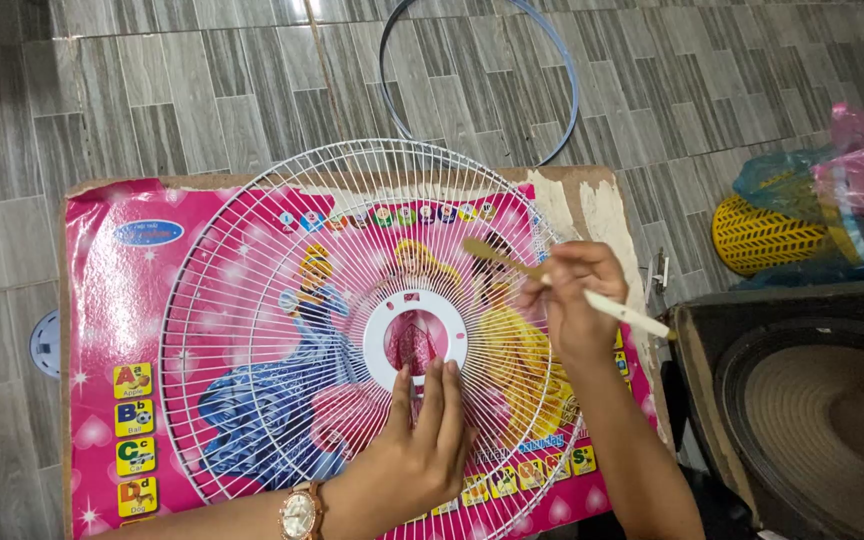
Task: Cleaning the spokes of a fan guard using a small brush
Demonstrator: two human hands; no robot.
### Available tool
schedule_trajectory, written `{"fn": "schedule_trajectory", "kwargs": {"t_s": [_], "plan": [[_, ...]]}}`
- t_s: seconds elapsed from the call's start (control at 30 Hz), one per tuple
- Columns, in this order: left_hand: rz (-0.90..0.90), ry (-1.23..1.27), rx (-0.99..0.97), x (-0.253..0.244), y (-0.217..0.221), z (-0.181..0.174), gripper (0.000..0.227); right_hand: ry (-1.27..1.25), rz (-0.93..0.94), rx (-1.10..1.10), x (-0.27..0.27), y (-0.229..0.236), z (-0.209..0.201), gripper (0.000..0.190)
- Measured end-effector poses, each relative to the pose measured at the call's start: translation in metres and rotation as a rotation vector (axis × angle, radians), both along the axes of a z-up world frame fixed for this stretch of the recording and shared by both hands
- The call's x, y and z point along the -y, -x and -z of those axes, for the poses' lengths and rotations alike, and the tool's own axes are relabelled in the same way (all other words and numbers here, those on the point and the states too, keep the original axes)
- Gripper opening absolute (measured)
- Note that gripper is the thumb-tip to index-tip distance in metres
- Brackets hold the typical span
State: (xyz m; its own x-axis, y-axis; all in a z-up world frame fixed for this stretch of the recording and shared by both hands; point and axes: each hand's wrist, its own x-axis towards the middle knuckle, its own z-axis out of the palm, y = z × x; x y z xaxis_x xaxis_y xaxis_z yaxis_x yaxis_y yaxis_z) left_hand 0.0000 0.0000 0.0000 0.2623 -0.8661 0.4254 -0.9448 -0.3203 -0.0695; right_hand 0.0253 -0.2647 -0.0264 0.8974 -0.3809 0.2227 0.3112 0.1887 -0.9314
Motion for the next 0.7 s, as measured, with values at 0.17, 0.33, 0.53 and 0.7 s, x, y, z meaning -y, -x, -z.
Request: {"fn": "schedule_trajectory", "kwargs": {"t_s": [0.17,0.33,0.53,0.7], "plan": [[0.011,-0.011,0.024,-0.001,0.000,-0.001,0.037,0.108,-0.013,-0.059,-0.003,0.012,0.002,0.019],[0.019,0.000,0.083,-0.003,0.005,-0.006,0.027,0.371,-0.170,0.050,-0.009,0.016,-0.002,0.024],[0.109,-0.066,0.139,-0.006,0.025,-0.003,0.034,0.966,-0.001,0.179,-0.028,0.008,-0.022,0.037],[0.112,-0.042,0.151,-0.009,0.020,-0.005,0.032,1.273,0.044,0.410,-0.046,0.023,-0.043,0.031]]}}
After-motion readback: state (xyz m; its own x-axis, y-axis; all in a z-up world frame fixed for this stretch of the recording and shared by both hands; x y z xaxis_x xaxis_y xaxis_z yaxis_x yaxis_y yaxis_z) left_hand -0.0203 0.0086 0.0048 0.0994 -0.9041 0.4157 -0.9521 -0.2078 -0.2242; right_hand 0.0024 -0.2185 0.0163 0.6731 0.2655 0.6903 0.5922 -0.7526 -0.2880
